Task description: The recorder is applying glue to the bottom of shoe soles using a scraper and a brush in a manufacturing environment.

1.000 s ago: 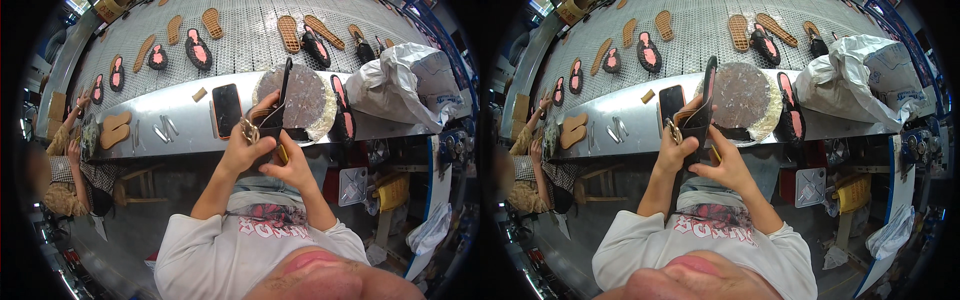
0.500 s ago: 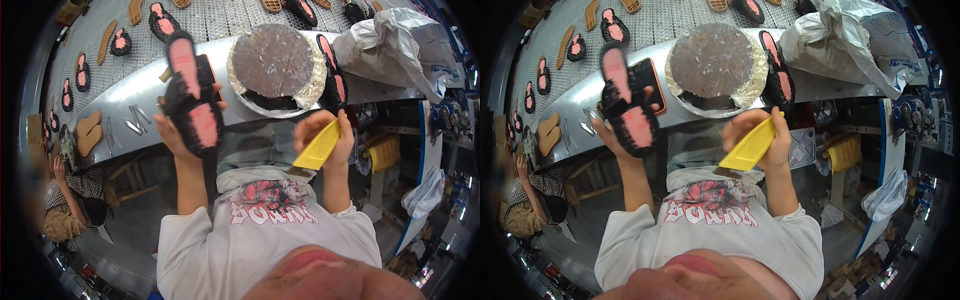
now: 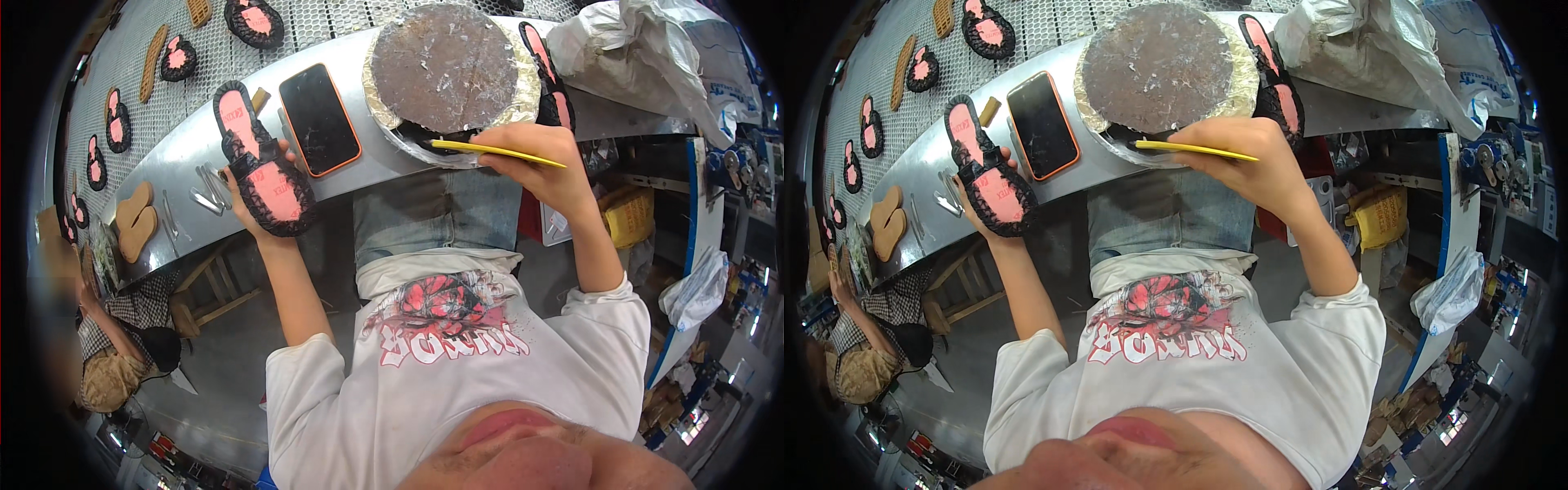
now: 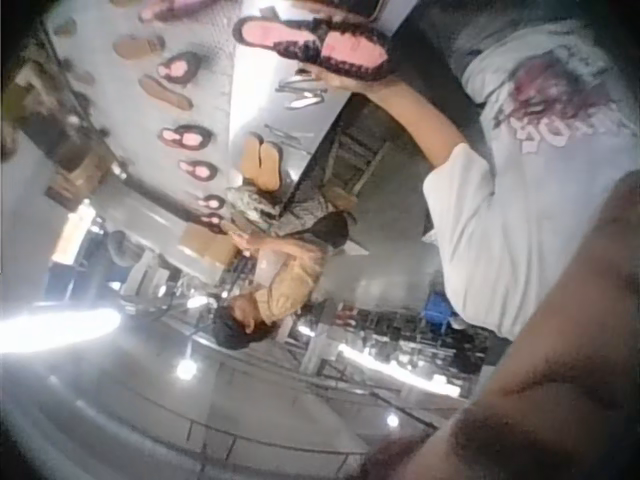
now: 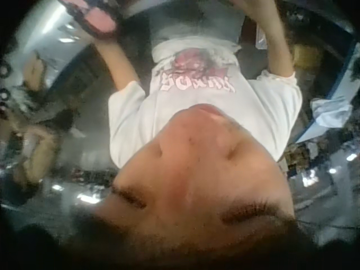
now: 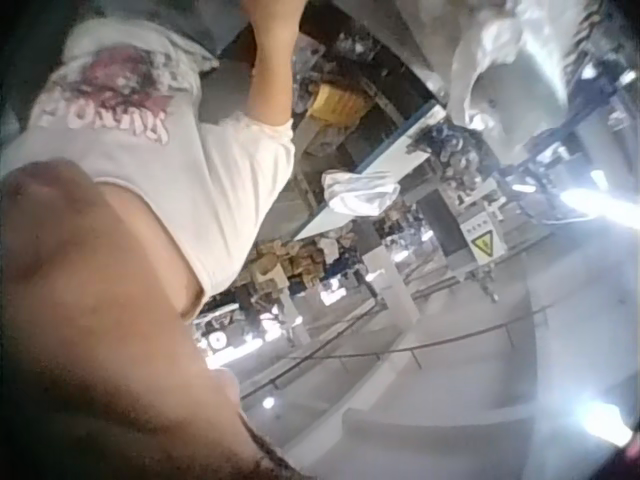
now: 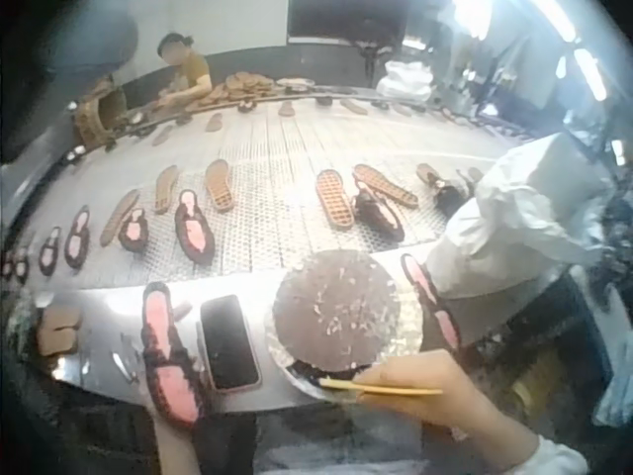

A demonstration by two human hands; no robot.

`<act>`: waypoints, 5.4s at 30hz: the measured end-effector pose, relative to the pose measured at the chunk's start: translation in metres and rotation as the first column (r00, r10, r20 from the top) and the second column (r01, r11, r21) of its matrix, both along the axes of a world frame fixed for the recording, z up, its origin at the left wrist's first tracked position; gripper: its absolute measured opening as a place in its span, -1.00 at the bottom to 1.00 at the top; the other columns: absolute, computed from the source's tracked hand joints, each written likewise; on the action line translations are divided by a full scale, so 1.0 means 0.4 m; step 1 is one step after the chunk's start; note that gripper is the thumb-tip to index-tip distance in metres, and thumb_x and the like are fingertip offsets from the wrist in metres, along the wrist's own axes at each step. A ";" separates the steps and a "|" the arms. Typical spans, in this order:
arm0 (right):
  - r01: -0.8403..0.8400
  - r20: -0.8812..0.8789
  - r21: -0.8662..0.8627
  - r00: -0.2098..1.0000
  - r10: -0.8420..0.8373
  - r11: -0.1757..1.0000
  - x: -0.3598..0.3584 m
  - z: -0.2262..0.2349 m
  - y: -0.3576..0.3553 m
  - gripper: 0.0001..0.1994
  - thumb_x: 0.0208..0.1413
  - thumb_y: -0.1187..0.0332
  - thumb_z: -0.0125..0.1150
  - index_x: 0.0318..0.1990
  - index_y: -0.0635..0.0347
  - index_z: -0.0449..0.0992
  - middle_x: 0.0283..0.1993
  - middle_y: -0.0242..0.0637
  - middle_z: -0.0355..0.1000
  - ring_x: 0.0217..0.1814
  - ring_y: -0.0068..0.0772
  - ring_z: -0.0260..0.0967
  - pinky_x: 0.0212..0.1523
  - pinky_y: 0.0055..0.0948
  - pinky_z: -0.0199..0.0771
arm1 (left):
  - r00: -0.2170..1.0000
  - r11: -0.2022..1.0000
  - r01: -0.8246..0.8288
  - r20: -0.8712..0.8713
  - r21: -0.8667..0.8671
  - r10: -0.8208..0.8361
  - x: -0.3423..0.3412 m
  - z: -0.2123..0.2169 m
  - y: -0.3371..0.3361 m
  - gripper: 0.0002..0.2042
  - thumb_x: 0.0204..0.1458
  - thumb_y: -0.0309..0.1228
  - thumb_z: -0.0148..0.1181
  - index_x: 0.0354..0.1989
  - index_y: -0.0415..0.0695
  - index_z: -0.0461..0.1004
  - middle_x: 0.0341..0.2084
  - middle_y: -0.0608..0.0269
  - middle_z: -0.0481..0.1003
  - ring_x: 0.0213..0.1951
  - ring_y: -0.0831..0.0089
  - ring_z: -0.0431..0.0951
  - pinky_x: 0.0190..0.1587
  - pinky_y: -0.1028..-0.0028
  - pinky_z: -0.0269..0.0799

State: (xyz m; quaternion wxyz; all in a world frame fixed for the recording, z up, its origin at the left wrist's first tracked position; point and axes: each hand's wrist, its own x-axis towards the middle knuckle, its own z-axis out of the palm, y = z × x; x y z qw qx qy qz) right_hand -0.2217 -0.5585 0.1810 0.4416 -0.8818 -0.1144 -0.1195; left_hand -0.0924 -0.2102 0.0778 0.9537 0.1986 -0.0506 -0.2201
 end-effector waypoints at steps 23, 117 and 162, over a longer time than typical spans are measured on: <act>0.453 -0.652 0.710 0.712 0.261 0.540 0.073 -0.004 -0.025 -0.66 0.12 0.20 0.30 -0.17 0.36 0.49 -0.43 -0.26 0.49 -0.62 -0.61 0.34 -0.70 -0.64 0.20 | 0.998 0.998 0.043 -0.048 0.035 -0.041 -0.051 0.084 -0.041 -0.25 0.20 0.18 -0.11 0.27 -0.32 0.13 -0.06 -0.42 0.40 -0.16 -0.08 0.57 -0.24 0.19 0.65; -0.125 -0.159 -0.315 0.984 0.077 0.941 0.429 -0.108 0.712 -0.84 -0.02 0.43 0.12 -0.44 0.41 0.40 -0.50 0.12 0.46 -0.42 0.18 0.47 -0.34 -0.01 0.47 | 0.922 0.927 -0.372 0.130 0.034 0.365 0.091 -0.010 0.443 -0.36 0.24 0.08 -0.11 0.18 -0.34 0.24 -0.03 -0.27 0.41 -0.13 0.05 0.57 -0.25 0.24 0.66; -0.177 0.353 0.178 0.930 0.105 0.968 0.139 0.096 0.256 -0.66 -0.14 0.71 0.20 -0.13 0.30 0.55 0.05 -0.08 0.50 -0.10 -0.10 0.56 -0.15 -0.37 0.58 | 0.995 0.961 0.018 0.087 0.275 -0.043 -0.125 0.242 -0.102 -0.63 0.23 -0.38 0.06 0.14 -0.33 0.32 -0.02 0.01 0.51 -0.03 0.29 0.59 0.03 0.34 0.54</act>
